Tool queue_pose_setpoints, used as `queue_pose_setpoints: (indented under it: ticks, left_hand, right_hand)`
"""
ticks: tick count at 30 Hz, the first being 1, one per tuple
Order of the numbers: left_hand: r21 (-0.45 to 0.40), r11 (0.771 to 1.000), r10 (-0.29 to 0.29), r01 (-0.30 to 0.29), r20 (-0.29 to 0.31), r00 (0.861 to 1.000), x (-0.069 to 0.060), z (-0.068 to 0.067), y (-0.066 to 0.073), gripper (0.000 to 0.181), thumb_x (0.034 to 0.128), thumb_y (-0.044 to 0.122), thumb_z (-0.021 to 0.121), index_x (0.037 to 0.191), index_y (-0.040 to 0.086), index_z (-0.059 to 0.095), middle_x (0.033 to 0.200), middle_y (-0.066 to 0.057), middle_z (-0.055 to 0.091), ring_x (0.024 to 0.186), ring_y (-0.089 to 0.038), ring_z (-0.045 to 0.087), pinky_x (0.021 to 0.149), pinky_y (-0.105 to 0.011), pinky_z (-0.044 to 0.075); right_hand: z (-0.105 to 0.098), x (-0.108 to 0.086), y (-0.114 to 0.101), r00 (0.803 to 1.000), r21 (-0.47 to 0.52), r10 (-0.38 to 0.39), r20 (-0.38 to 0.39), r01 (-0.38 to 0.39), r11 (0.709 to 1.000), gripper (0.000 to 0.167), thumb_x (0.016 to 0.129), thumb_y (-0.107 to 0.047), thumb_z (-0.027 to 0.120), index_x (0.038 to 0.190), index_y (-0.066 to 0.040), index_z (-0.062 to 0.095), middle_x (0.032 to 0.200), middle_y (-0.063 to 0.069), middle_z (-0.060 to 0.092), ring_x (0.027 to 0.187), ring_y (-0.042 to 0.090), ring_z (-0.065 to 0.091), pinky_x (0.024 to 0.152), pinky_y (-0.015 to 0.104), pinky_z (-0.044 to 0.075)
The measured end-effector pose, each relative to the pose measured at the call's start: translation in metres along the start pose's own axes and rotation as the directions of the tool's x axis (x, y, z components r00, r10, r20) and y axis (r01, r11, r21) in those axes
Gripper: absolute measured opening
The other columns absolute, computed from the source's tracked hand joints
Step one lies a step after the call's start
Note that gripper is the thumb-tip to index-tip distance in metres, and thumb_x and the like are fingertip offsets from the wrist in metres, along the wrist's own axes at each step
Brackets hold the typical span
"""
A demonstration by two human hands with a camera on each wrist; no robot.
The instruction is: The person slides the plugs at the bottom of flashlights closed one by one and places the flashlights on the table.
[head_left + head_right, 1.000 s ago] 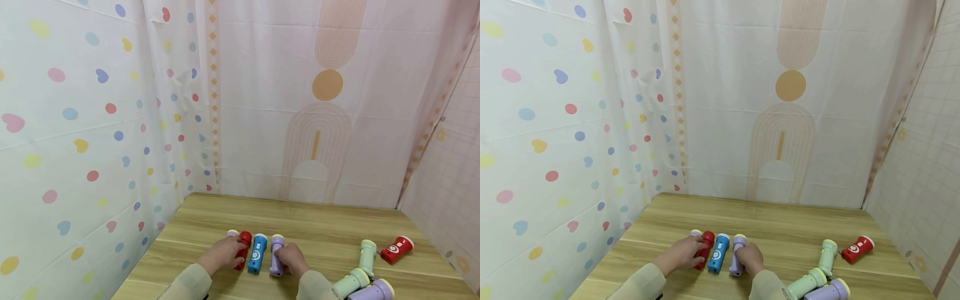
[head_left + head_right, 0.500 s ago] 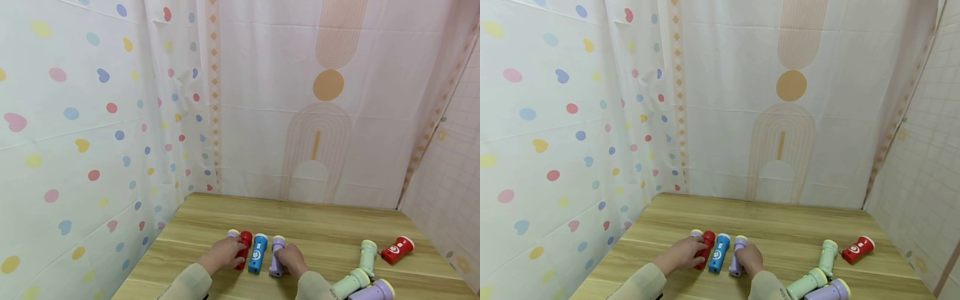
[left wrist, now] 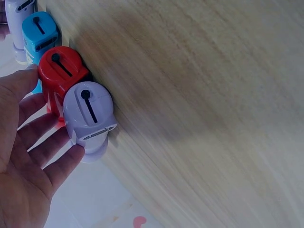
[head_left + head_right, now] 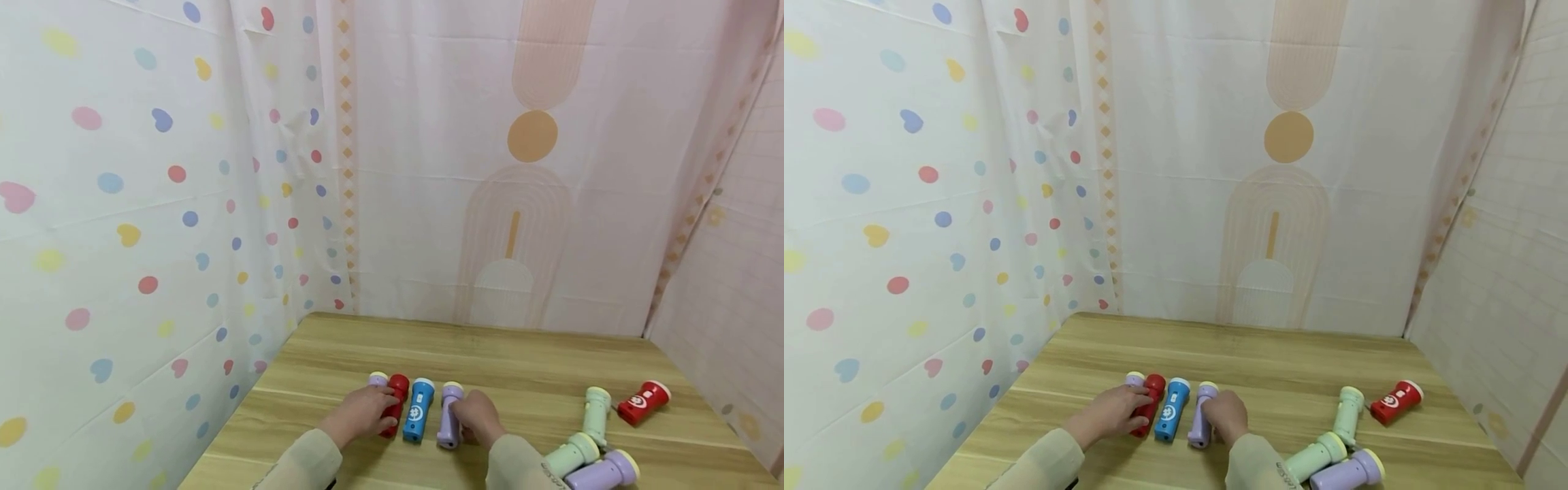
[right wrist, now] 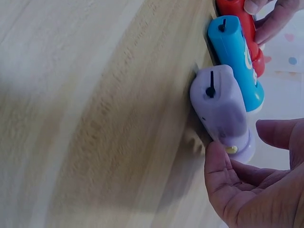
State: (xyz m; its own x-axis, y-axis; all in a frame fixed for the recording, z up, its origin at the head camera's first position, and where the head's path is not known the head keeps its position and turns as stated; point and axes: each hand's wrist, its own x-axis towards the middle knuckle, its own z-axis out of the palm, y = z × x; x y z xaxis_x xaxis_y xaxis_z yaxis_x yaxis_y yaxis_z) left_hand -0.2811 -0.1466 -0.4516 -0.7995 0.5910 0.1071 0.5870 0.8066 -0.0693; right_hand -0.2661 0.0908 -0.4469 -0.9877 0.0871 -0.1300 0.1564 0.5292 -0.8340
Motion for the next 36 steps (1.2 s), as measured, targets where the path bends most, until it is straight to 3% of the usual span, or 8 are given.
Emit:
queue_pose_setpoints:
  ticks: [8,14,22,24,27,30,32,36]
  left_hand:
    - [-0.026,1.0,-0.011,0.011,0.003,1.0,-0.001,0.001,0.0,0.037,0.0918,0.032,0.071,0.12,0.008,0.071,0.125,-0.009,0.065,0.114,-0.024,0.062,0.095,-0.038,0.051]
    - [-0.043,0.999,-0.015,0.016,0.02,1.0,0.0,0.001,0.0,0.037,0.0923,0.033,0.07,0.121,0.009,0.071,0.126,-0.009,0.065,0.114,-0.024,0.062,0.095,-0.039,0.051]
    - [-0.041,0.999,-0.012,0.013,0.024,1.0,0.001,0.004,0.001,0.038,0.0924,0.034,0.07,0.121,0.01,0.071,0.126,-0.008,0.065,0.115,-0.024,0.062,0.095,-0.039,0.051]
    - [-0.039,0.999,-0.01,0.011,0.023,1.0,0.001,0.006,0.002,0.038,0.0923,0.035,0.07,0.121,0.01,0.071,0.127,-0.008,0.065,0.115,-0.024,0.062,0.095,-0.039,0.051]
    - [-0.037,0.999,-0.007,0.008,0.021,1.0,0.001,0.007,0.002,0.038,0.0921,0.035,0.07,0.121,0.01,0.071,0.127,-0.008,0.065,0.115,-0.024,0.062,0.095,-0.039,0.051]
    - [-0.041,0.999,-0.007,0.008,0.022,1.0,0.002,0.007,0.002,0.038,0.092,0.035,0.07,0.121,0.01,0.07,0.127,-0.008,0.065,0.115,-0.024,0.061,0.095,-0.039,0.051]
    - [-0.045,0.999,-0.006,0.007,0.025,1.0,0.002,0.007,0.002,0.038,0.0923,0.034,0.07,0.121,0.01,0.07,0.127,-0.009,0.065,0.115,-0.024,0.061,0.096,-0.039,0.051]
    - [-0.043,0.999,0.006,-0.005,0.017,1.0,0.003,0.005,0.002,0.038,0.0924,0.034,0.07,0.121,0.009,0.07,0.126,-0.009,0.065,0.114,-0.024,0.062,0.095,-0.039,0.051]
  right_hand:
    - [-0.028,0.002,-0.01,0.994,-0.044,-0.105,0.009,0.106,0.993,0.033,0.088,-0.01,0.06,0.061,-0.014,0.042,0.059,0.0,0.042,0.054,0.014,0.046,0.054,0.032,0.054]
    - [-0.06,0.012,-0.012,0.995,-0.071,-0.097,0.004,0.097,0.993,0.026,0.091,-0.015,0.062,0.068,-0.011,0.05,0.068,0.003,0.046,0.063,0.017,0.048,0.058,0.034,0.054]
    - [-0.112,0.021,-0.003,0.993,-0.168,-0.119,-0.01,0.116,0.979,0.041,0.093,-0.018,0.059,0.057,-0.017,0.038,0.053,-0.004,0.035,0.049,0.011,0.035,0.053,0.031,0.049]
    - [-0.126,0.021,-0.001,0.992,-0.204,-0.128,-0.012,0.123,0.971,0.034,0.094,-0.018,0.057,0.062,-0.012,0.046,0.057,-0.001,0.04,0.053,0.013,0.04,0.056,0.033,0.051]
    - [-0.145,0.021,0.002,0.991,-0.246,-0.135,-0.007,0.129,0.961,0.025,0.095,-0.018,0.056,0.083,0.003,0.061,0.07,0.007,0.05,0.064,0.019,0.05,0.062,0.038,0.054]
    - [-0.161,0.022,0.006,0.988,-0.296,-0.151,0.012,0.147,0.944,0.037,0.095,-0.018,0.054,0.109,0.015,0.06,0.088,0.016,0.058,0.078,0.026,0.058,0.068,0.042,0.056]
    - [-0.17,0.023,0.01,0.986,-0.344,-0.164,0.024,0.162,0.925,0.039,0.096,-0.019,0.054,0.112,0.017,0.058,0.093,0.018,0.06,0.082,0.029,0.06,0.067,0.042,0.056]
    - [-0.186,0.025,0.017,0.983,-0.439,-0.178,0.033,0.174,0.882,0.033,0.094,-0.018,0.053,0.103,0.014,0.061,0.092,0.018,0.061,0.078,0.029,0.062,0.062,0.039,0.054]
